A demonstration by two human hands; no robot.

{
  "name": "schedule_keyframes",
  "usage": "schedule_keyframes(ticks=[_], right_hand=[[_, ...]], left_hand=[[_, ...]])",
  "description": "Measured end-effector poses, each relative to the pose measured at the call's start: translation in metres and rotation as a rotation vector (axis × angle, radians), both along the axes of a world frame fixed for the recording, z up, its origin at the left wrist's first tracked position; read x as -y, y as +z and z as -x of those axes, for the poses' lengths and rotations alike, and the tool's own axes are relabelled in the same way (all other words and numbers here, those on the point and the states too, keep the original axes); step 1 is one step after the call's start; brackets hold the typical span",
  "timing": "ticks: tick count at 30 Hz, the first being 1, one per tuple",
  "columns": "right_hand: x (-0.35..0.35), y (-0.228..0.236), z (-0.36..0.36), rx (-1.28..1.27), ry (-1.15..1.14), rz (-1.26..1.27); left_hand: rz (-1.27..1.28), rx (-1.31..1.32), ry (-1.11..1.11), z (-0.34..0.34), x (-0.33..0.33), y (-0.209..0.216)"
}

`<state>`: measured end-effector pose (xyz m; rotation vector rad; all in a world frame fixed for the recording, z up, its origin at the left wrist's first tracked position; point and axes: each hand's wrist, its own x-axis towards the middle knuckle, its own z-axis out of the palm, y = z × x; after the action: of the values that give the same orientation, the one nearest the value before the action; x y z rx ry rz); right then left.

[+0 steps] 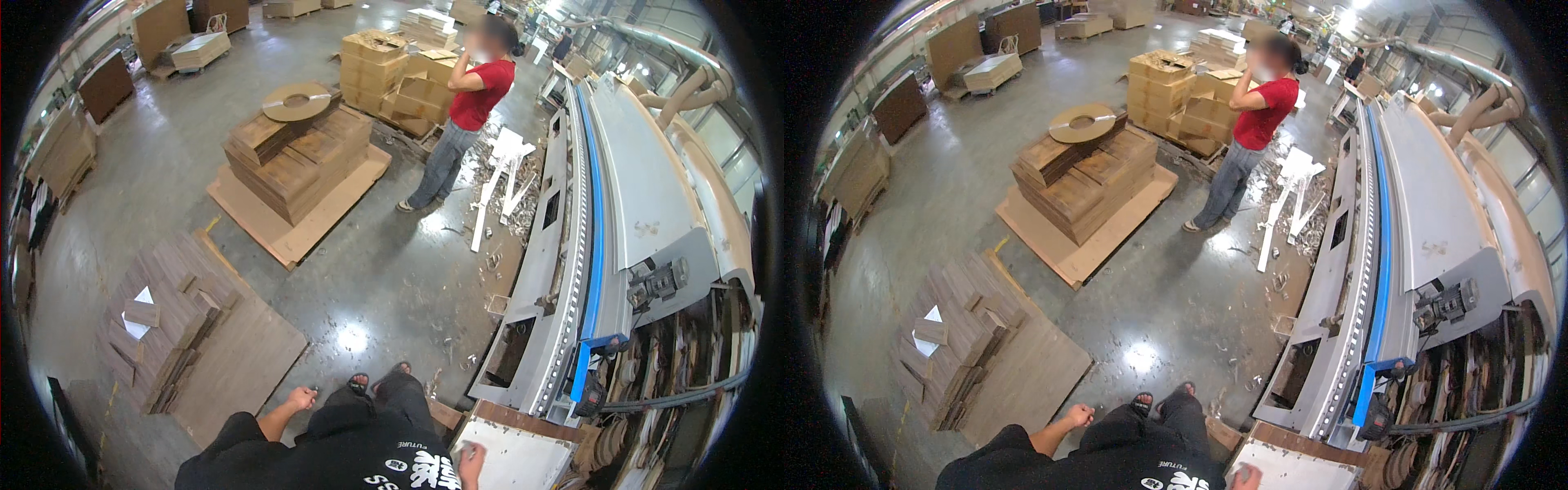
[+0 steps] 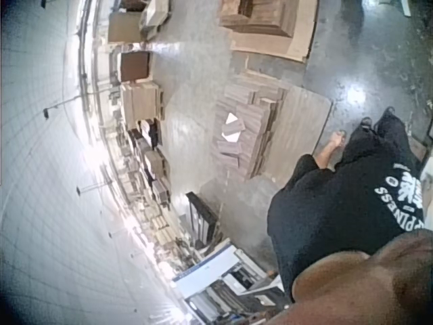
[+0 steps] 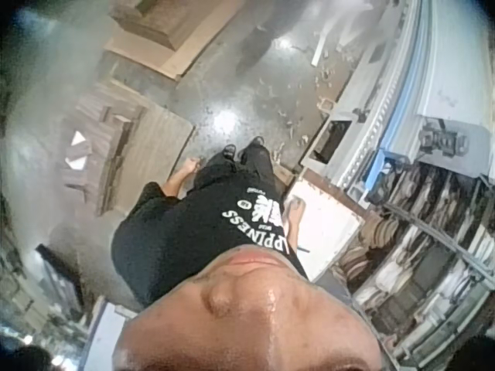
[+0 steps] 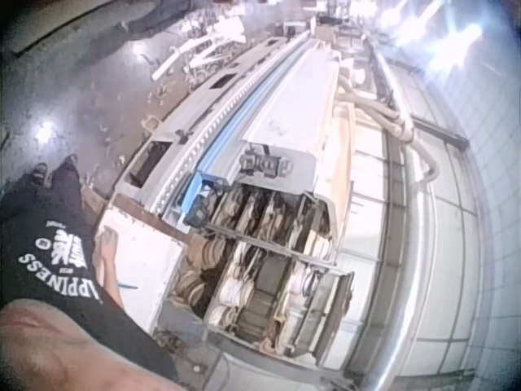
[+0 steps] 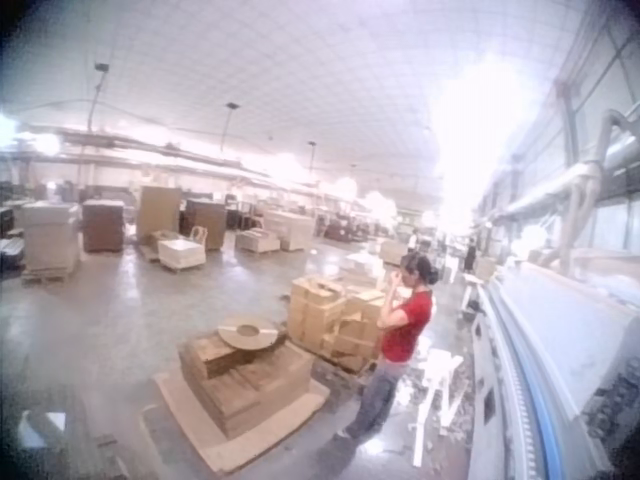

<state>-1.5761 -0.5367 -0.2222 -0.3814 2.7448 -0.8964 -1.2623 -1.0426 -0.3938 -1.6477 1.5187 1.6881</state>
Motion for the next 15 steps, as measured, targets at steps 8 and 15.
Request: schedule_keyframes(ticks=[8, 15], right_hand=[[0.045, -0.008, 0.124, -0.098, -0.071, -0.245], [0.062, -0.033, 0.149, -0.32, -0.16, -0.403]], left_hand=[[0.078, -0.021, 0.087, 0.011, 0.015, 0.024], [0.187, -0.072, 0.292, -0.002, 0.034, 0.027]])
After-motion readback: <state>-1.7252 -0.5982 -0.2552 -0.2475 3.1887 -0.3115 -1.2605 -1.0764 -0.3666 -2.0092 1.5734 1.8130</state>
